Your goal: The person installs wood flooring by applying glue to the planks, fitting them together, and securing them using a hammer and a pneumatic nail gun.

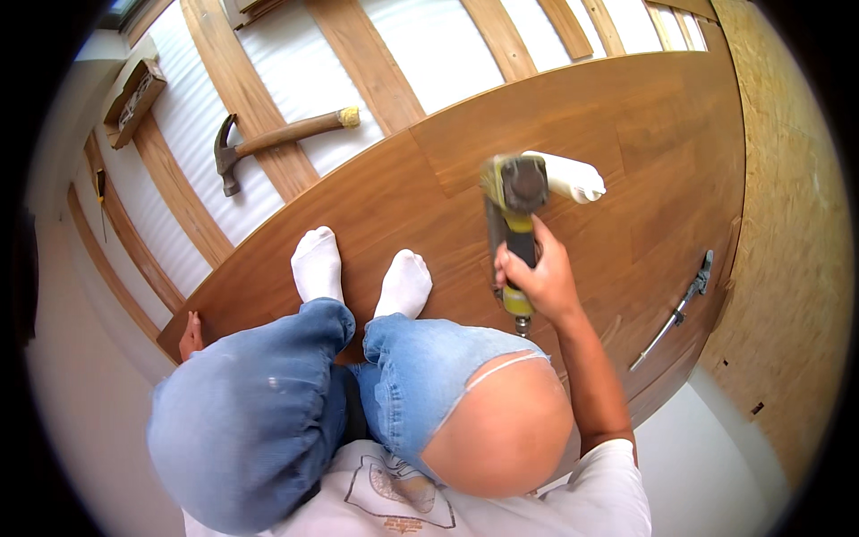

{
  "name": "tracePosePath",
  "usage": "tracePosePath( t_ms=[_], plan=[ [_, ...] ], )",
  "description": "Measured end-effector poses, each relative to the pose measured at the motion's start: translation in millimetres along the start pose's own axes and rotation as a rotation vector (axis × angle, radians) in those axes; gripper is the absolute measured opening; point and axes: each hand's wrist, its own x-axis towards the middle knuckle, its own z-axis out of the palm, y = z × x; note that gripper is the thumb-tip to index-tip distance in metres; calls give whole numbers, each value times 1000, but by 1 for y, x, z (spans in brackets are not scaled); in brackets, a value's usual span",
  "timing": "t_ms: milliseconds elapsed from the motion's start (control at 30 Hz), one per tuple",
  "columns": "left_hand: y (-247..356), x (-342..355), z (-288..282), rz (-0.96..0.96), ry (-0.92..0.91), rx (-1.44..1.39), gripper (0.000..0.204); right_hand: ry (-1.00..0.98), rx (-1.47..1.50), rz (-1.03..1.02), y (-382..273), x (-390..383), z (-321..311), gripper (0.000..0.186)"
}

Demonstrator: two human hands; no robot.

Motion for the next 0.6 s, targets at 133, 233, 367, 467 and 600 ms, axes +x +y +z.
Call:
tracePosePath(
  t_ms=[133,233,367,467,600],
  plan=[
    [71,58,37,110,294,119,36,-131,48,56,-47,58,11,26],
    [122,100,61,254,520,155,27,-217,19,122,-75,116,25,23],
    [145,128,98,32,596,93,23,-293,-40,270,-95,175,27,17],
    [142,128,100,48,609,107,21,-290,-96,331,-103,199,40,17],
    [147,127,97,65,604,125,19,-310,-170,446,-111,211,49,18]
  ],
)
